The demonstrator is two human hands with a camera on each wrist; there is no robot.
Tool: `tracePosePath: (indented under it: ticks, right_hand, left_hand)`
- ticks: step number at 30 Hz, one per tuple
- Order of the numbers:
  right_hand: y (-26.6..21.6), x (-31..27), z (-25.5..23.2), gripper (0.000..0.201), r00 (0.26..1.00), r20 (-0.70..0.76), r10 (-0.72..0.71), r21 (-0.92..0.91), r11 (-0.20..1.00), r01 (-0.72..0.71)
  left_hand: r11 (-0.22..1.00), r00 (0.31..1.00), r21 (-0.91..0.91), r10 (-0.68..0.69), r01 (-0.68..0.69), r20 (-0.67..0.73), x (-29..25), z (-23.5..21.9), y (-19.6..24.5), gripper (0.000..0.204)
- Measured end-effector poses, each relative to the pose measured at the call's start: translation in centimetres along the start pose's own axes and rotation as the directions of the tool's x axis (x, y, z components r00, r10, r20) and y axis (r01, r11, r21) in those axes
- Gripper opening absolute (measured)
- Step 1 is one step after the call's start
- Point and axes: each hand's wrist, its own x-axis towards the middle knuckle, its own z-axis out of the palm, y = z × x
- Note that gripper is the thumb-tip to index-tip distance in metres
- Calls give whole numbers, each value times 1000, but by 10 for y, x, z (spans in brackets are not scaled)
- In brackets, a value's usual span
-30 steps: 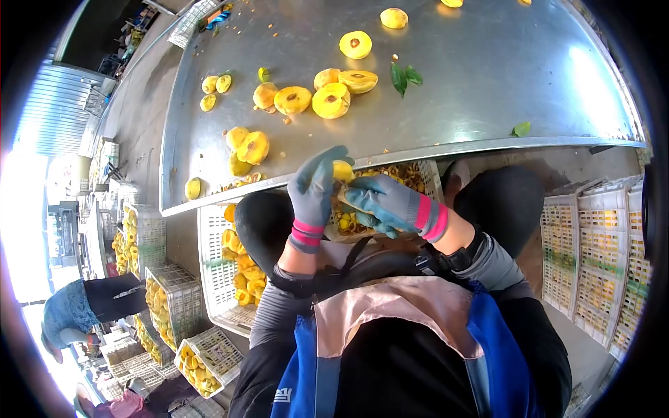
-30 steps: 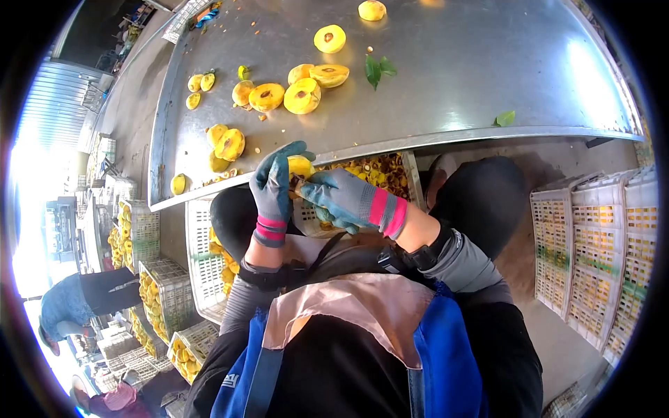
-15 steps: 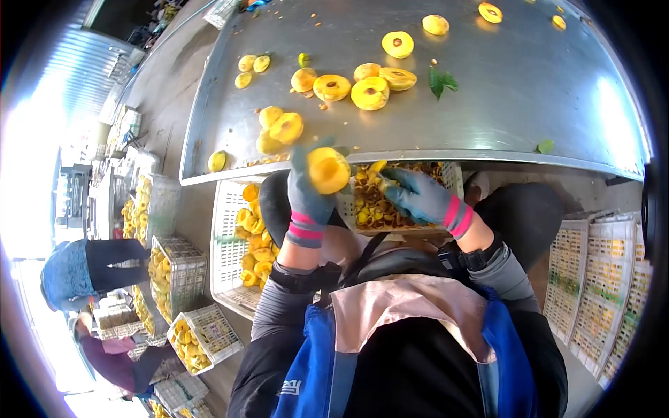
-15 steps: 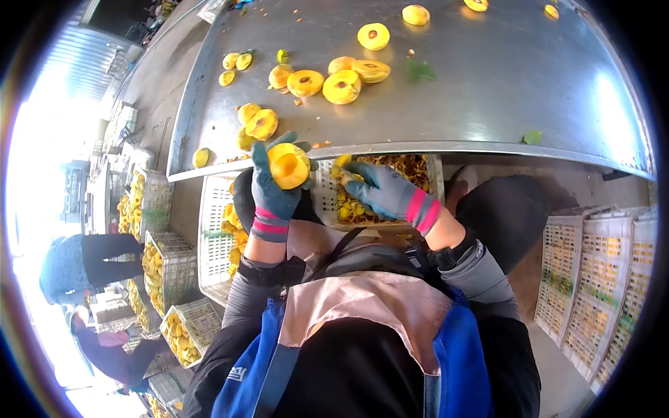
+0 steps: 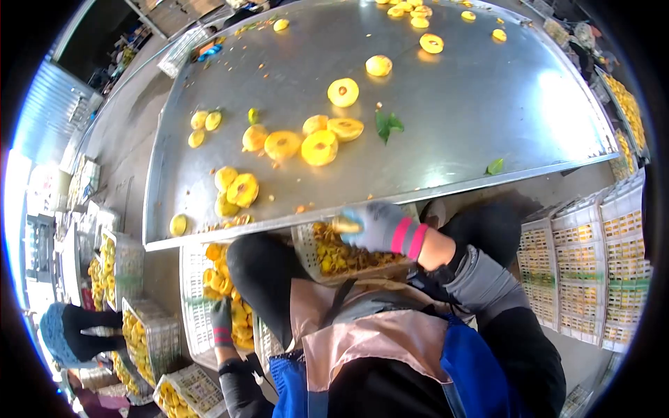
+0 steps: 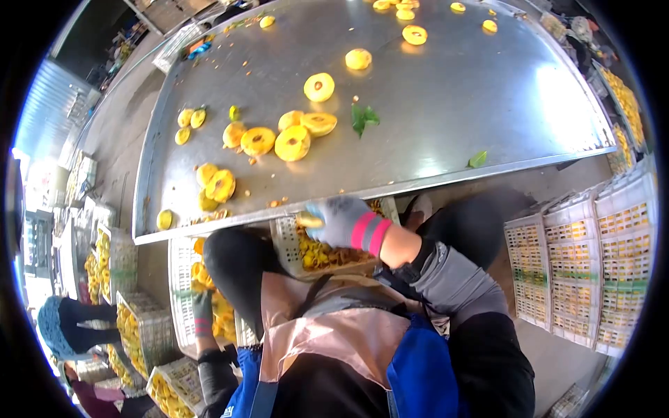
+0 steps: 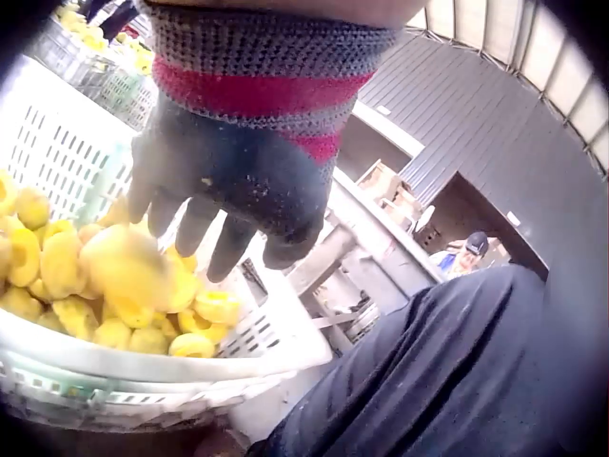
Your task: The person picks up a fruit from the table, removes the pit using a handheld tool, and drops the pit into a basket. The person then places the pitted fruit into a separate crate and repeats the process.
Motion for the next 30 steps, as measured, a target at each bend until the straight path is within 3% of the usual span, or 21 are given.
tracePosePath:
  ticks: [2,3,4,6,7,8,10,11,13,14,15,16,17,18,21,23,26,27,28,29,30]
  right_hand:
    - [27,36,-35,51,941,-333,-62,-156,988,10]
    - [32,52,-68,52,937,-346,48,-111,990,-92]
    - [38,70,-103,53,924,-352,151,-65,981,-185]
    - [116,128,-130,59,819,-564,102,-188,950,-249]
    - [143,150,-151,57,809,-558,185,-89,956,-280]
    - [165,166,-169,56,800,-537,269,12,950,-312]
    - [191,191,-192,56,799,-567,201,-110,942,-316]
    - [207,209,-201,55,817,-556,154,-172,940,-295]
    - [255,229,-211,54,867,-490,91,-240,942,-234]
    - [285,242,-210,54,891,-450,66,-248,949,-196]
    - [319,261,-207,53,911,-409,50,-247,955,-164]
    - [346,283,-198,53,928,-369,42,-244,960,-141]
    - [368,296,-194,53,939,-340,40,-240,962,-128]
    - [384,306,-184,53,950,-310,43,-227,967,-118]
    - [412,296,-181,54,958,-280,69,-136,985,-110]
    - [422,286,-167,55,970,-236,58,-20,998,-65]
    - [388,271,-132,53,989,-145,-19,133,990,38]
    - [354,260,-114,51,992,-110,-56,154,985,72]
    - [319,248,-95,48,990,-78,-116,173,977,128]
    - [272,235,-76,46,982,-40,-183,193,963,187]
    - [225,217,-61,43,969,-21,-247,244,938,244]
  left_hand:
    - [994,995,-50,97,-98,-28,-1,27,13,30]
    - [996,999,-86,6,-11,-54,-4,39,37,29]
    - [993,997,-99,65,-68,-35,8,47,39,30]
    - [979,986,-121,166,-166,-15,27,54,36,31]
    - [984,993,-132,121,-120,-4,19,62,67,33]
    - [981,989,-130,147,-146,-3,28,67,64,33]
    - [976,983,-116,181,-184,-31,42,70,47,34]
    - [932,993,-348,118,-104,18,38,76,51,35]
    - [930,999,-368,31,-16,35,22,87,77,38]
    - [886,997,-458,-63,77,45,24,88,63,38]
    - [989,999,-142,50,-49,4,15,91,77,36]
    - [989,1000,-149,-2,-1,-23,12,93,70,33]
    - [992,997,101,79,-79,10,2,91,102,32]
    - [985,993,130,116,-114,-10,2,92,80,31]
    - [977,1000,210,20,-25,23,-1,90,90,32]
    - [975,999,221,34,-37,19,-2,86,92,32]
    - [991,998,123,62,-60,-16,-3,83,85,31]
    - [972,989,189,146,-139,-22,-5,80,87,30]
    - [985,995,153,92,-85,-43,-3,80,78,31]
    - [952,953,191,268,-239,-141,-4,76,68,33]
    - [949,942,123,305,-289,-139,2,70,51,32]
